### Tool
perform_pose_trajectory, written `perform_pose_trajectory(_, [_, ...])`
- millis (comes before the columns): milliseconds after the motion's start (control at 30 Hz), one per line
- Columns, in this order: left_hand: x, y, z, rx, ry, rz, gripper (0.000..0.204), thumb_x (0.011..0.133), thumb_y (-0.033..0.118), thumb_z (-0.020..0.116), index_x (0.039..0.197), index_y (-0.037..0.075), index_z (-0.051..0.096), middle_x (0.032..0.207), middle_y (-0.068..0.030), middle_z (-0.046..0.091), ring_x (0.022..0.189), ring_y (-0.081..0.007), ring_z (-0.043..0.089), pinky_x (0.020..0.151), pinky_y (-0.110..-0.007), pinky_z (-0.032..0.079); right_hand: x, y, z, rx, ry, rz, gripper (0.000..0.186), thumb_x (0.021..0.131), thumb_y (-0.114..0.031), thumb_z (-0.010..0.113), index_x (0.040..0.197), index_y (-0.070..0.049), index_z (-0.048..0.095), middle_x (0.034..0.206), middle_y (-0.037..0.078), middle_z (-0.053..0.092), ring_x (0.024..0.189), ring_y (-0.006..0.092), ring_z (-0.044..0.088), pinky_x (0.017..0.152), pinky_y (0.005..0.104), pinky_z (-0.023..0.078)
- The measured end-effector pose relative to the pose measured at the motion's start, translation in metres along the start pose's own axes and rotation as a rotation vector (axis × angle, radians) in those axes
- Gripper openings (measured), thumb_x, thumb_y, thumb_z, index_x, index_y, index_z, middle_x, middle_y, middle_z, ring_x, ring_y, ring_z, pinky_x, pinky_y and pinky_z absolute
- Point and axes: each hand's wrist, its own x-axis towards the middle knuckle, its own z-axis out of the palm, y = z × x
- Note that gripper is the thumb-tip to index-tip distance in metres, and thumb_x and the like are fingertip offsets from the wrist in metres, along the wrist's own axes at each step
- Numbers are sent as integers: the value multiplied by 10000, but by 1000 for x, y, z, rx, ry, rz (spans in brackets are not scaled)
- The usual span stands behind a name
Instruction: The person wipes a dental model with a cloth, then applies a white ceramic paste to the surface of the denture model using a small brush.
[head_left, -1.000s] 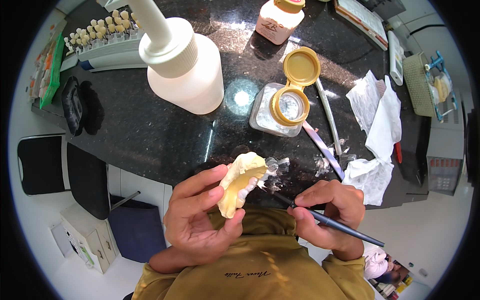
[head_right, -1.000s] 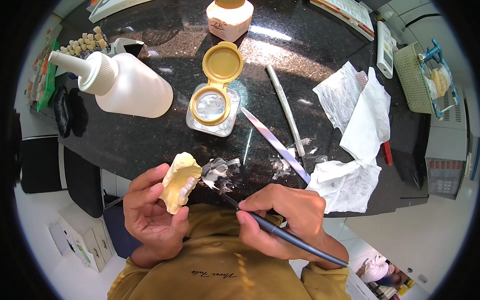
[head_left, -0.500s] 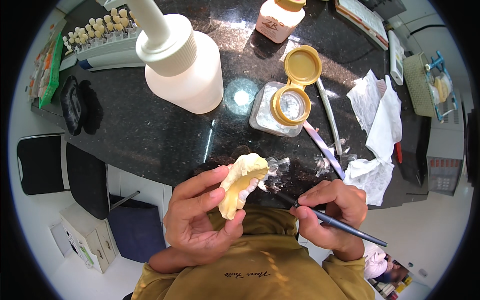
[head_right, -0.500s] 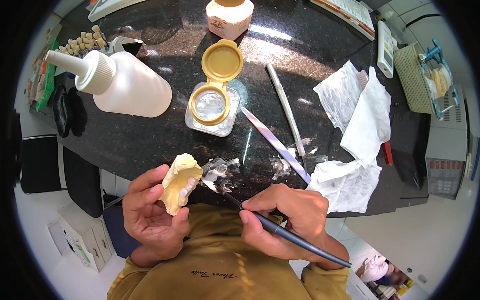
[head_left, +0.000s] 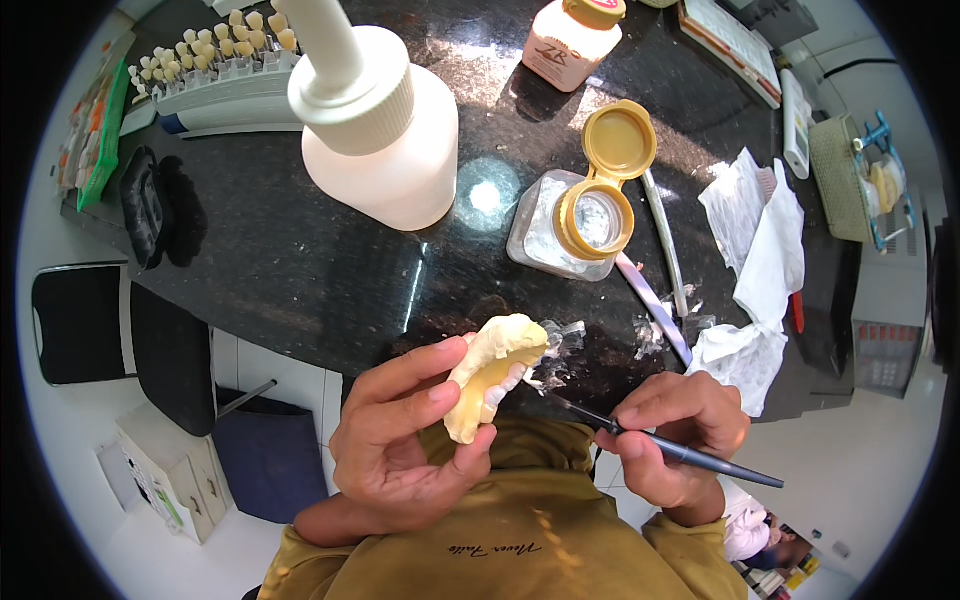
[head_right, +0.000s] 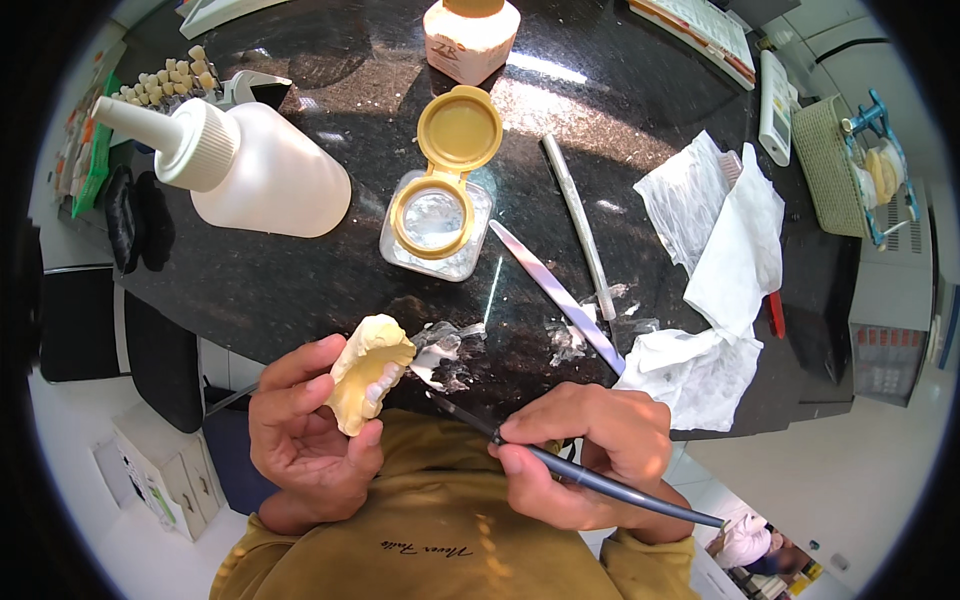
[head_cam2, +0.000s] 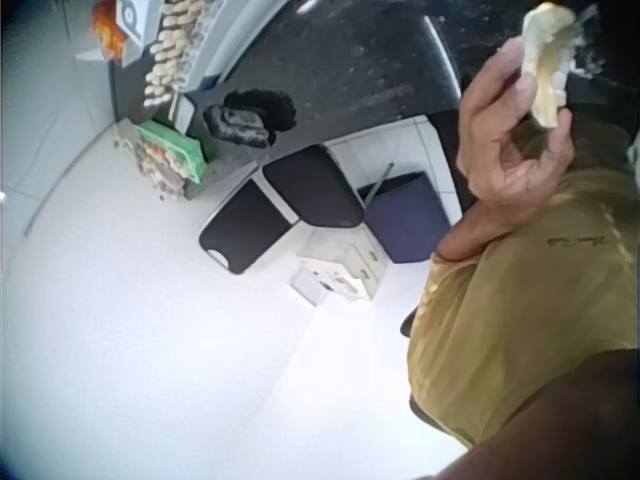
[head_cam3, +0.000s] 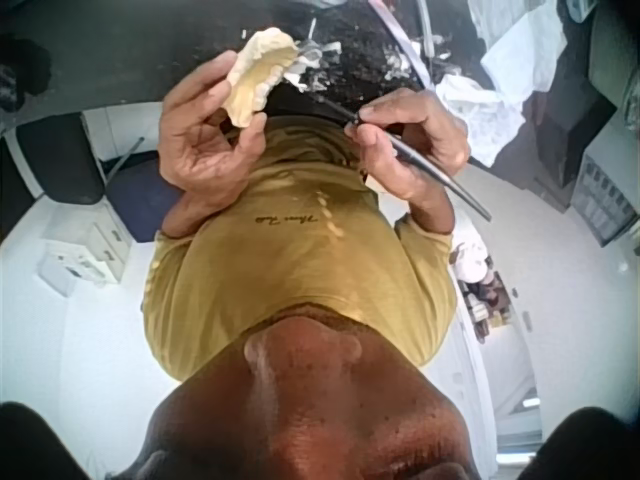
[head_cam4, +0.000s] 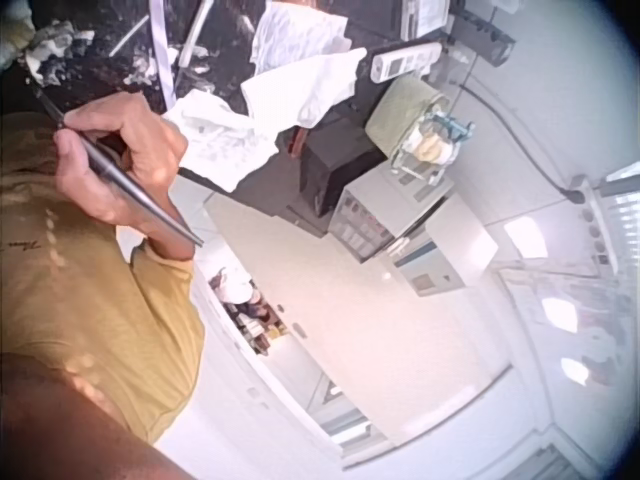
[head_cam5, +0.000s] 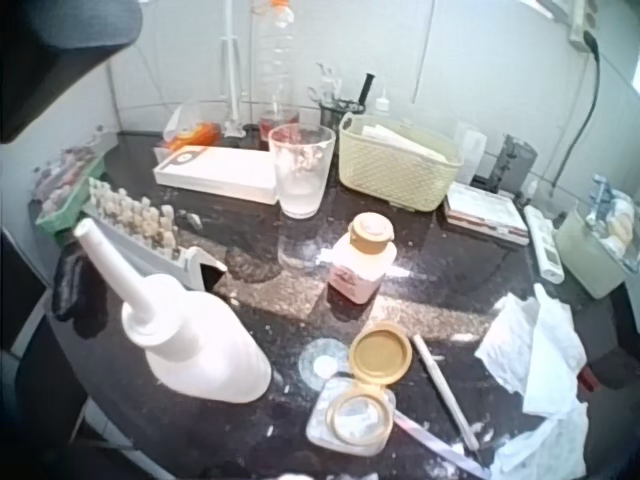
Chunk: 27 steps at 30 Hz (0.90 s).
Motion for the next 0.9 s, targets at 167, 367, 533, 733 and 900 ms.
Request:
perform_pose_trajectory(167, [2,1,0,44,-13,24,485,694,-75,772,1128,-31,559,1191,-291,564,1075,-346,633,873,-359,569,-5,8,-5,130,-1,-209,207,655,31,737,850,29,670,736,152,669,579,189,654,507,257,534])
perform_pose_trajectory(367, [3,1,-1,63,-22,25,473,692,-75,774,1113,-22,564,1189,-289,569,1063,-348,641,861,-360,574,5,3,6,40,3,-263,248,633,23,779,854,30,666,732,146,669,605,214,665,521,260,543])
perform_pose_trajectory(533, [3,2,-1,66,-24,18,455,694,-77,770,1097,-18,569,1181,-288,575,1052,-345,647,854,-357,576,7,6,11,-45,5,-300,251,633,40,773,856,23,661,728,131,671,607,203,664,521,264,550])
perform_pose_trajectory(733, [3,1,1,71,-11,34,455,694,-73,771,1099,-17,572,1173,-285,581,1038,-343,655,842,-350,580,10,6,10,-60,-13,-291,251,639,43,774,861,22,656,729,126,671,615,198,665,517,262,550])
perform_pose_trajectory(900, [3,0,0,71,-10,35,449,700,-65,773,1100,-18,575,1175,-285,580,1036,-343,656,841,-350,581,12,5,10,-65,-38,-286,252,640,43,775,862,19,657,733,124,673,621,199,666,520,259,547])
